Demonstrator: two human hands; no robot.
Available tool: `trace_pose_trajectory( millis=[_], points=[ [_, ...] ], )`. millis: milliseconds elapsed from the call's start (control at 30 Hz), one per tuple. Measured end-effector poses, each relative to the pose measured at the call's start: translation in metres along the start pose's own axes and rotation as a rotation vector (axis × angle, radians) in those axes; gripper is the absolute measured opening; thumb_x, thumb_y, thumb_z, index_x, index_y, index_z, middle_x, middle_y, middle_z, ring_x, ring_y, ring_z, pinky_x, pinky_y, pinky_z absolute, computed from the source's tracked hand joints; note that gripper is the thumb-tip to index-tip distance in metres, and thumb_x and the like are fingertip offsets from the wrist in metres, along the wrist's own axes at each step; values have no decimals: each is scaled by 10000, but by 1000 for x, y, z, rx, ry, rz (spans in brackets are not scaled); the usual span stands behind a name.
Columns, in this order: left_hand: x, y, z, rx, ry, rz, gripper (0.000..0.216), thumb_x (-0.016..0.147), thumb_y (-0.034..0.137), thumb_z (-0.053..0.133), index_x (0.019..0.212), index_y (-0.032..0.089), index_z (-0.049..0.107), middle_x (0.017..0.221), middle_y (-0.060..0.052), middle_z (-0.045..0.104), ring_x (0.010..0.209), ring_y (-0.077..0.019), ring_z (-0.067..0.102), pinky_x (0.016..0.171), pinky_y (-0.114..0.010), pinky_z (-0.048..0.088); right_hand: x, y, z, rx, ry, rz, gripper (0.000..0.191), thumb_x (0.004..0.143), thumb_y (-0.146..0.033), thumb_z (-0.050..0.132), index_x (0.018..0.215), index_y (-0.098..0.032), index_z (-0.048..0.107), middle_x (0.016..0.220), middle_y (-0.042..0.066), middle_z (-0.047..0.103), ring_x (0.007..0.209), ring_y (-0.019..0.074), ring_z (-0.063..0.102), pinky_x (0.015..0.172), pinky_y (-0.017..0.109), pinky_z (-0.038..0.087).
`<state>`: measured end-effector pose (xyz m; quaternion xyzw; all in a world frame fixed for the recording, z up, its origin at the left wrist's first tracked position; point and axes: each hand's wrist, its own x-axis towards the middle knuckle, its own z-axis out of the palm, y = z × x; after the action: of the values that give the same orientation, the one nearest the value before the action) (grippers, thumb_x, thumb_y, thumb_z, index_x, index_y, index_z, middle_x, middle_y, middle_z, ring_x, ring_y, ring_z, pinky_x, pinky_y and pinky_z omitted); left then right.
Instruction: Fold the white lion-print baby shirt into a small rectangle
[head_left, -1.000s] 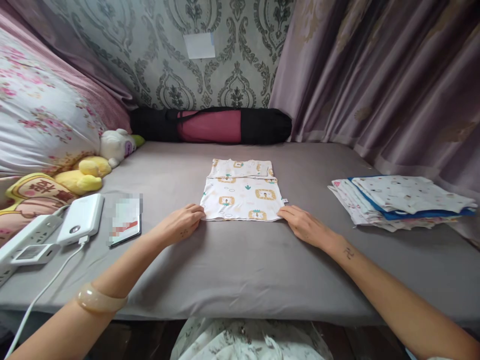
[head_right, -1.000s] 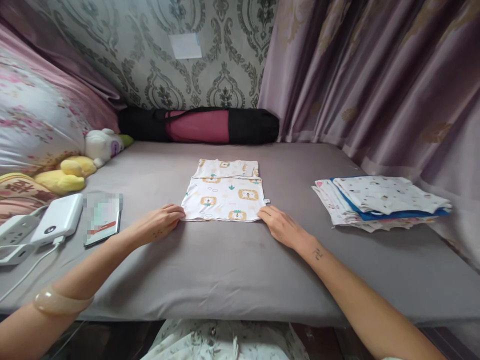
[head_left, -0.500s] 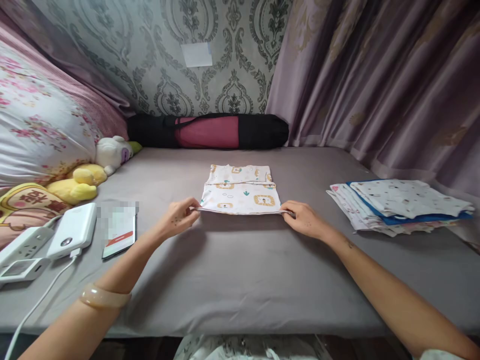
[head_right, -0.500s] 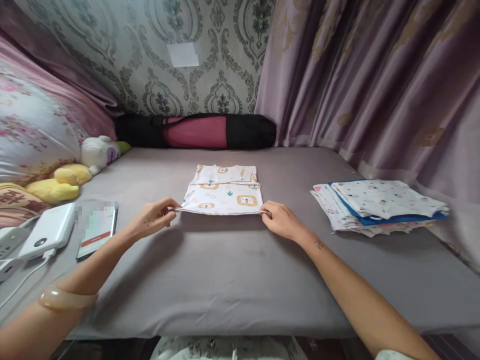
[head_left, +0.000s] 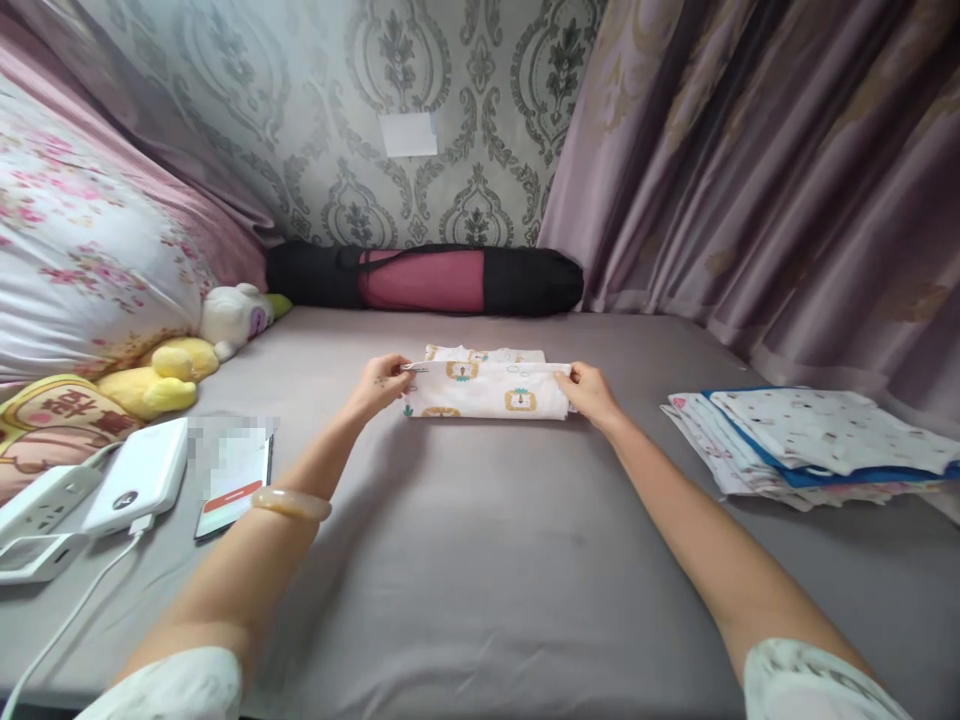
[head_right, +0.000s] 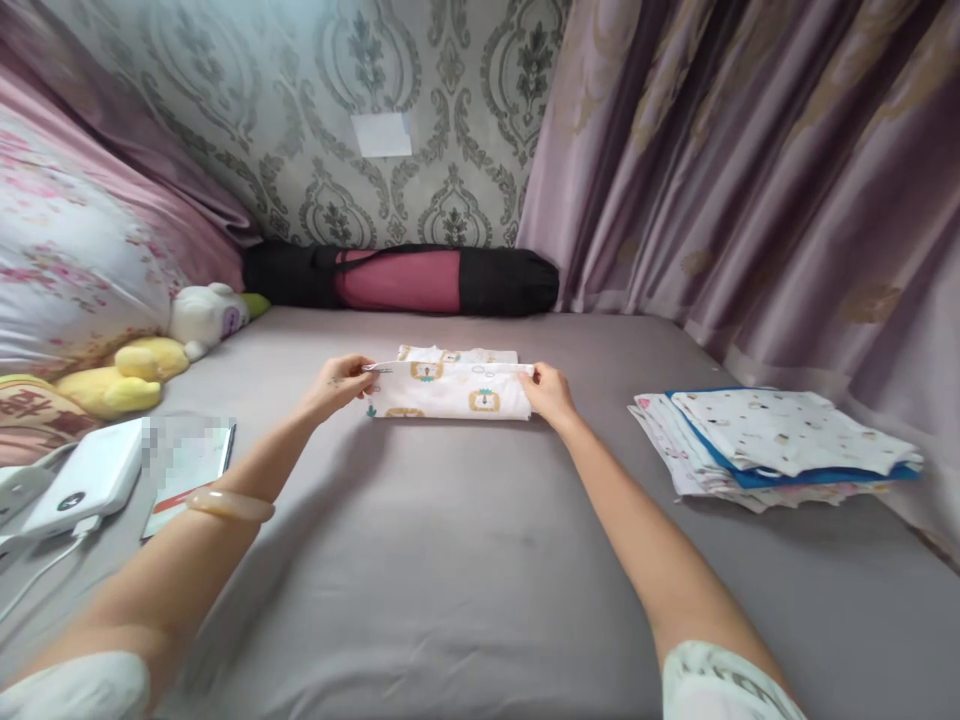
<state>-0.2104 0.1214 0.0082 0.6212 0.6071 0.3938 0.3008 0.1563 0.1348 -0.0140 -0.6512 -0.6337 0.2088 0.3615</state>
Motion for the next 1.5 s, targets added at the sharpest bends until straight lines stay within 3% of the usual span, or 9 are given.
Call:
trace_pose_trajectory(
  millis=[200, 400, 667, 1100, 1367, 1500],
  points=[
    [32, -8, 26, 243, 157, -61, 249, 746, 239, 506, 880, 150, 696, 751, -45, 677, 770, -211, 641, 671, -277, 468, 23, -16, 16, -328, 29, 103, 241, 946, -243, 453, 1025, -147, 659, 1051, 129, 718, 978, 224, 659, 817, 273, 475],
    [53, -5, 42, 380, 191, -126, 264, 847, 187, 445, 1006, 183, 656, 954, -89, 704, 939, -236, 648, 782, -293, 470, 34, -27, 26, -442, 12, 180, 319, 1000, -283, 372, 1194, -147, 585, 1133, 161, 686, 1077, 265, 644, 861, 325, 474],
    [69, -7, 60, 486, 211, -105, 304, 938, 205, 364, 1172, 186, 558, 1095, -134, 682, 1036, -257, 628, 851, -334, 471, 46, -29, 37, -554, -10, 195, 358, 1035, -325, 291, 1246, -144, 518, 1124, 181, 682, 1066, 288, 661, 867, 373, 478],
    [75, -22, 71, 618, 193, -72, 263, 983, 296, 321, 1133, 209, 520, 1089, -155, 672, 968, -270, 654, 768, -325, 450, 55, -20, 44, -584, -21, 212, 385, 1037, -326, 289, 1260, -109, 517, 1140, 221, 680, 1092, 286, 656, 898, 376, 463],
    [75, -17, 73, 624, 172, -222, 334, 986, 354, 314, 1131, 152, 536, 1115, -230, 674, 1026, -344, 659, 803, -398, 457, 56, -19, 48, -552, 16, 277, 402, 1012, -332, 378, 1219, -62, 591, 1152, 259, 670, 1105, 303, 654, 926, 393, 465],
    [80, -19, 67, 550, 185, -269, 325, 958, 401, 376, 985, 167, 599, 1074, -227, 691, 1038, -338, 661, 803, -388, 469, 62, -12, 44, -477, -1, 295, 429, 1009, -362, 362, 1163, -85, 652, 1132, 240, 688, 1095, 300, 660, 909, 380, 479]
  ],
)
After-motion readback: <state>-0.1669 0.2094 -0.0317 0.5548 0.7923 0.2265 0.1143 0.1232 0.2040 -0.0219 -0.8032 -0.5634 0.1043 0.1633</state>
